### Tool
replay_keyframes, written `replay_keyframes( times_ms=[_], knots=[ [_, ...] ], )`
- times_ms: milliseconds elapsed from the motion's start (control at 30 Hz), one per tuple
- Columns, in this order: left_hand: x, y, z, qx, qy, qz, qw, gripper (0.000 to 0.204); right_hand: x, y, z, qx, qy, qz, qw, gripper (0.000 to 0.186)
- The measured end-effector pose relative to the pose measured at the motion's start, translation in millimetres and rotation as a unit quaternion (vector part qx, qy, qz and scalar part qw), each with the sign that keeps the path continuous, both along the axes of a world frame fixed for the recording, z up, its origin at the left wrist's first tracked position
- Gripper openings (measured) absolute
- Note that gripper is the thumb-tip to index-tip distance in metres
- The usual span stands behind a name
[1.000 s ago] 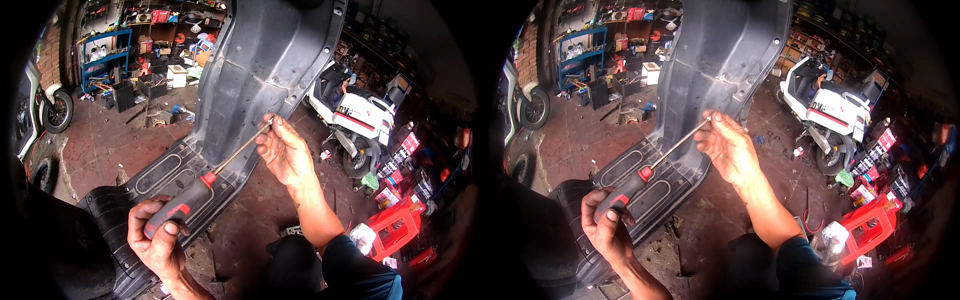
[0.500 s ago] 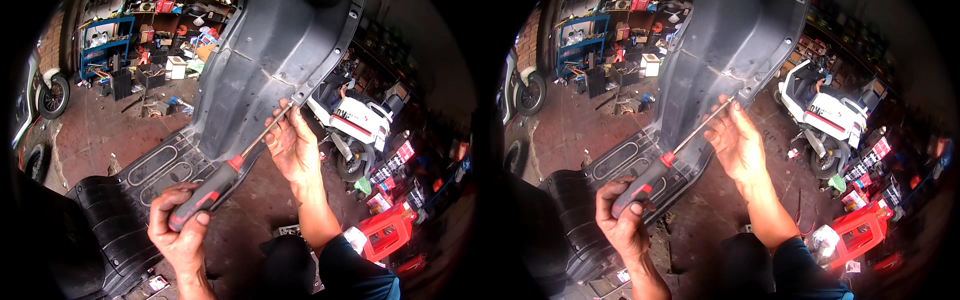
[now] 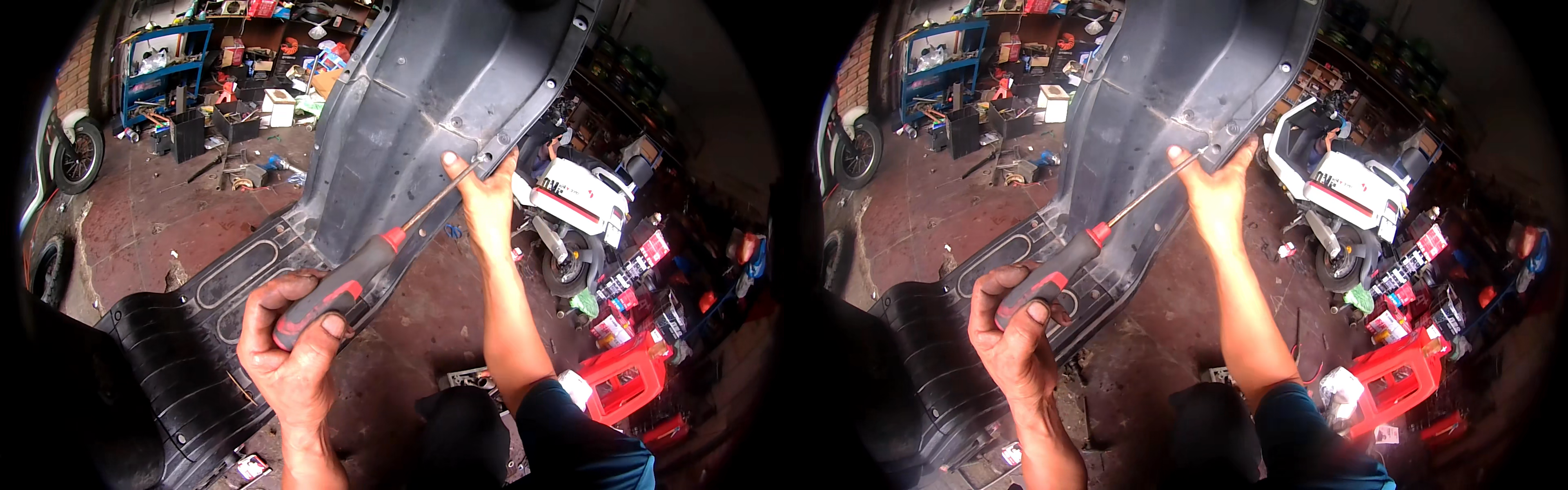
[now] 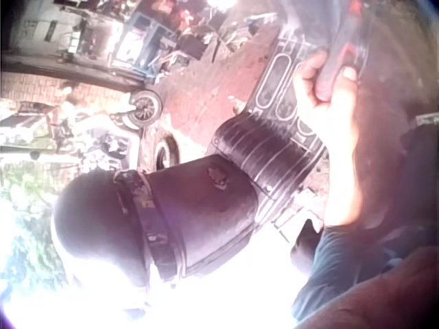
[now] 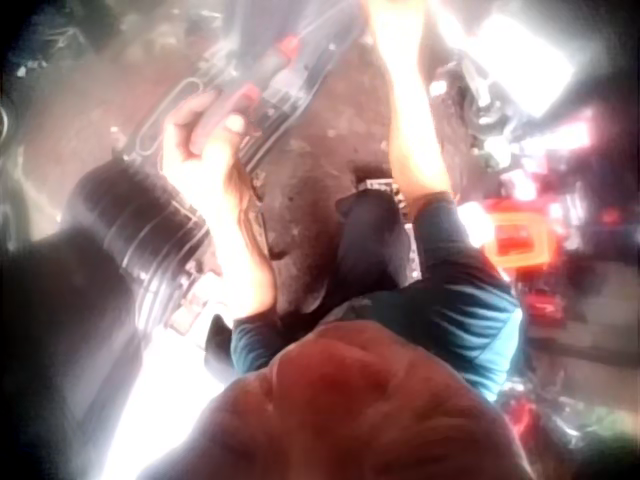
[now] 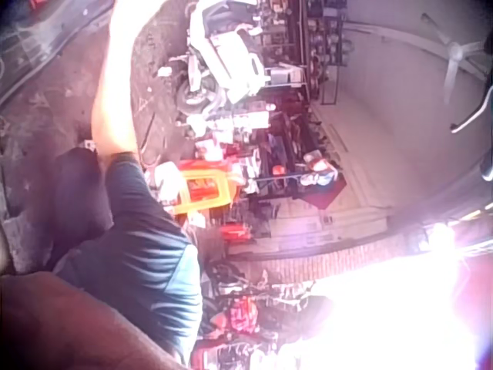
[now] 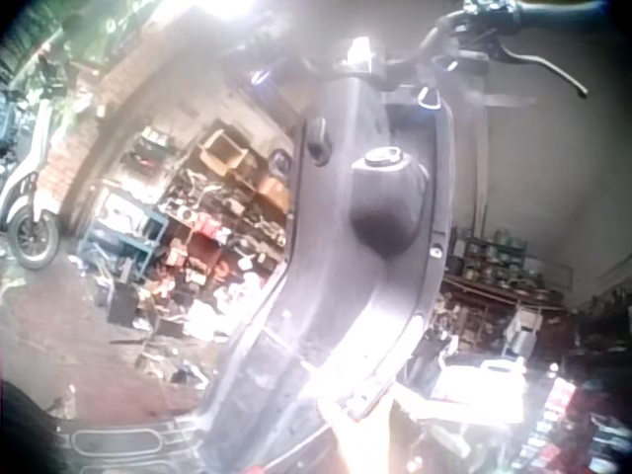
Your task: The person removes screws and detaches plastic body panels from an electric scooter using a screwdriver. Then, the person positions a plastic panel onto the scooter and fastens it in place with screws using the screwdriver.
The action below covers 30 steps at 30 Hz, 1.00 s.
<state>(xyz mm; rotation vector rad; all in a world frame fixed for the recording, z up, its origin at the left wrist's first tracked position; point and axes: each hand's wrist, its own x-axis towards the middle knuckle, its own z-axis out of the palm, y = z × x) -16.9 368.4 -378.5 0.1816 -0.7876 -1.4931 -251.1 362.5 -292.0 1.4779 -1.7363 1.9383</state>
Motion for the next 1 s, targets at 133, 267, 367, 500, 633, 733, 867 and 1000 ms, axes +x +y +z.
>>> replay_keyframes(
  times_ms=[133, 267, 367, 500, 633, 733, 867, 1000],
  knots=[
    [-1.4, -4.2, 7.4, -0.024, -0.047, 0.035, 0.998, 0.030, -8.2, -15.7, -6.0, -0.019, 0.038, -0.148, 0.988, 0.097],
    [1.2, -8.4, 12.5, -0.032, -0.099, 0.055, 0.993, 0.033, 0.9, -13.9, -5.1, 0.024, 0.017, -0.152, 0.988, 0.093],
    [-0.2, -9.4, 16.8, -0.034, -0.111, 0.054, 0.992, 0.032, 3.1, -12.6, -2.9, 0.034, 0.017, -0.163, 0.986, 0.093],
    [-1.4, -10.4, 21.6, -0.039, -0.120, 0.059, 0.990, 0.030, -1.8, -14.1, -5.1, 0.033, 0.022, -0.175, 0.984, 0.093],
    [-0.4, -14.9, 23.6, -0.053, -0.128, 0.055, 0.989, 0.030, -2.7, -15.5, -6.1, 0.022, 0.044, -0.191, 0.980, 0.092],
    [1.5, -15.8, 28.3, -0.065, -0.148, 0.057, 0.985, 0.030, -3.3, -16.2, -7.7, 0.016, 0.044, -0.171, 0.984, 0.092],
    [-0.7, -13.3, 37.2, -0.030, -0.136, 0.033, 0.990, 0.025, -3.1, -14.4, -6.1, 0.030, 0.027, -0.168, 0.985, 0.092],
    [1.4, -15.8, 47.1, -0.057, -0.144, 0.032, 0.987, 0.024, 1.5, -12.8, -5.3, 0.028, 0.020, -0.161, 0.986, 0.092]
  ],
)
